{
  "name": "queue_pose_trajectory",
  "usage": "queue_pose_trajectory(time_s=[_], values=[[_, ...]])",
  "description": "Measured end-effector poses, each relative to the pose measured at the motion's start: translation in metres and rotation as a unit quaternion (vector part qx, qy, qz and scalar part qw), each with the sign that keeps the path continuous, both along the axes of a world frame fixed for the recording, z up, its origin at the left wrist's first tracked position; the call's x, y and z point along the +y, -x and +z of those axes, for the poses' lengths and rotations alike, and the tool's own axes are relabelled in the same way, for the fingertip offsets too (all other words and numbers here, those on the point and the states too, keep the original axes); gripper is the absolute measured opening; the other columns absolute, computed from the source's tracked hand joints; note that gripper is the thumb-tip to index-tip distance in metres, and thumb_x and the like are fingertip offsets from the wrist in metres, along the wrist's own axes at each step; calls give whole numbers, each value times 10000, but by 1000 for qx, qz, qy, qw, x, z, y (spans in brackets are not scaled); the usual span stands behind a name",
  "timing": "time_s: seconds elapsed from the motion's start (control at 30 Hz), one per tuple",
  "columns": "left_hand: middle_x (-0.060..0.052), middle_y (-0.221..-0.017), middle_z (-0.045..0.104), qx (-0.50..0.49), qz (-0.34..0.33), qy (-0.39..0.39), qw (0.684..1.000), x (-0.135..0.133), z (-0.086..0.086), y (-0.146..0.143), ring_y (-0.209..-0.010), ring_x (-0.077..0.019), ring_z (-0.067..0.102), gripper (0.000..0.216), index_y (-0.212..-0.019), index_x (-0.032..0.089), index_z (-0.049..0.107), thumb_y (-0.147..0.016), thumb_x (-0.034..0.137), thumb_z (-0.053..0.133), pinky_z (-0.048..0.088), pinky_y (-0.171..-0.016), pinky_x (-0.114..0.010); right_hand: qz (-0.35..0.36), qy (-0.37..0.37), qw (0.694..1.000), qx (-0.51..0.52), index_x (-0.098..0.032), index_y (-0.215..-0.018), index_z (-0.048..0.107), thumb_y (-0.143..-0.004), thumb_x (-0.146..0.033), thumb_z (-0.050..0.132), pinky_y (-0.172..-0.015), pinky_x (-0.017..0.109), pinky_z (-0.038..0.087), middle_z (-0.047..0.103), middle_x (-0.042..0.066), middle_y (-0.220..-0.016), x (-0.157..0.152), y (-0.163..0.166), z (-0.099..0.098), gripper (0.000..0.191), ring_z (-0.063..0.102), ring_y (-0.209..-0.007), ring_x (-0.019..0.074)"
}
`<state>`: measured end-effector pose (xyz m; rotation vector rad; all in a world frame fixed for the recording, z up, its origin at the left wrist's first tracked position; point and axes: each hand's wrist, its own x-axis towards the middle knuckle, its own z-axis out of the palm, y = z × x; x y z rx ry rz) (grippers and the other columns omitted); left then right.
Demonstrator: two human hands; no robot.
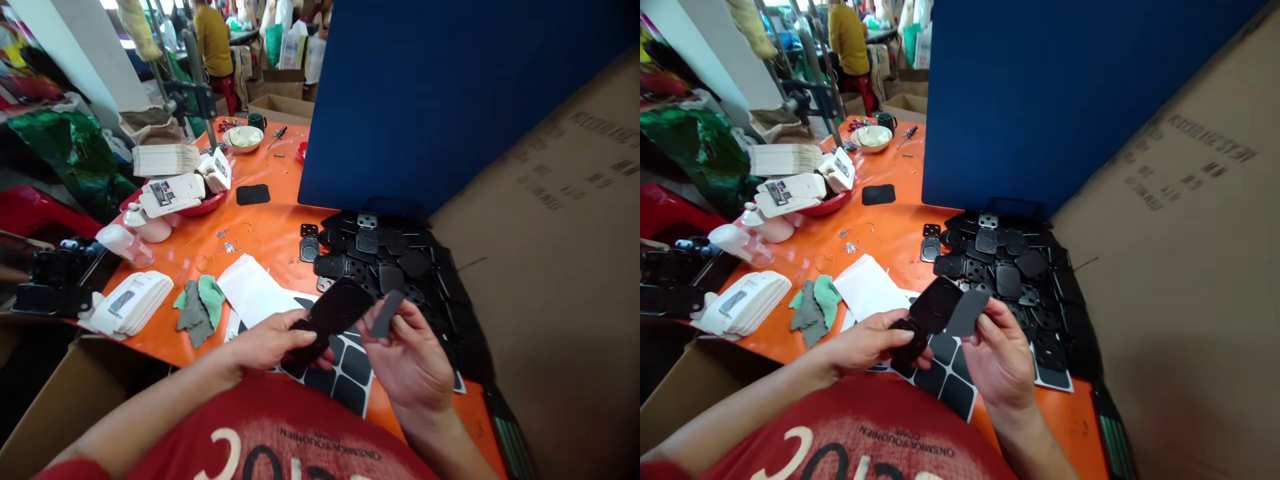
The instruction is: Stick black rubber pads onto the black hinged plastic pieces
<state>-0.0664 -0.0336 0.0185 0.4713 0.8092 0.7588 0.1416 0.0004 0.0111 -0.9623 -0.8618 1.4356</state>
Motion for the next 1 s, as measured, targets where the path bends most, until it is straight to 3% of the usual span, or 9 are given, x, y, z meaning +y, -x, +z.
queue_pose_trajectory(time_s=[0.13, 0.23, 0.33, 0.43, 0.6, 0.7, 0.83, 0.93, 1.0], values=[[-90, -804, 695, 41, 167, 59, 983, 6, -63, -12, -699, -188, 679, 194, -947, 138, 609, -786, 184, 707, 516, -727, -308, 17, 49, 997, -53, -281, -926, 736, -695, -391, 794, -518, 281, 380, 663, 30, -833, -4, 10, -20, 262, 464, -588, 118], [-81, -851, 694, -9, 210, 81, 974, 8, -81, -13, -712, -184, 671, 220, -1010, 151, 611, -804, 180, 683, 535, -766, -341, 55, 132, 986, -88, -223, -939, 749, -639, -407, 834, -524, 267, 354, 628, 6, -728, -13, 16, -48, 362, 437, -562, 101], [-92, -841, 691, -24, 235, 109, 966, 7, -84, -14, -726, -188, 657, 163, -958, 127, 623, -864, 260, 626, 551, -795, -368, 88, 203, 971, -92, -189, -934, 754, -613, -437, 840, -520, 254, 338, 600, -9, -664, -22, 21, -69, 415, 414, -536, 87], [-121, -847, 690, -15, 241, 146, 959, 6, -85, -15, -733, -195, 650, 242, -938, 99, 621, -935, 314, 510, 560, -794, -383, 95, 220, 966, -100, -182, -929, 754, -612, -434, 837, -522, 247, 345, 623, -3, -689, -23, 26, -78, 414, 416, -538, 83], [-97, -966, 685, -30, 210, 141, 967, 2, -80, -13, -794, -186, 662, 179, -1081, 168, 575, -913, 179, 514, 551, -809, -396, 87, 215, 968, -98, -184, -906, 742, -604, -414, 843, -477, 232, 307, 562, -33, -601, -17, 31, -77, 393, 394, -507, 81], [-69, -949, 670, -41, 183, 169, 968, -5, -74, -10, -775, -201, 674, 217, -1110, 225, 532, -896, 196, 546, 545, -711, -366, 72, 226, 971, -40, -204, -869, 727, -605, -393, 843, -459, 225, 276, 522, -45, -589, -18, 31, -75, 344, 379, -490, 75], [-88, -878, 674, -59, 131, 171, 975, -17, -63, -10, -737, -218, 689, 214, -1079, 209, 511, -872, 175, 556, 478, -595, -267, 50, 216, 975, -4, -218, -844, 731, -614, -377, 837, -471, 233, 302, 553, -28, -650, -22, 28, -72, 299, 382, -504, 71], [-113, -865, 679, -83, 81, 178, 977, -19, -60, -11, -762, -228, 691, 200, -1062, 167, 549, -862, 155, 552, 495, -662, -303, 50, 202, 978, -14, -223, -855, 737, -636, -394, 828, -488, 237, 321, 567, -21, -666, -23, 23, -70, 292, 391, -521, 75], [-110, -865, 679, -78, 89, 206, 971, -17, -63, -11, -761, -221, 683, 189, -1066, 150, 575, -884, 194, 543, 501, -718, -333, 65, 194, 978, -44, -222, -868, 740, -644, -402, 829, -498, 237, 327, 585, -15, -688, -24, 20, -69, 302, 400, -534, 78]])
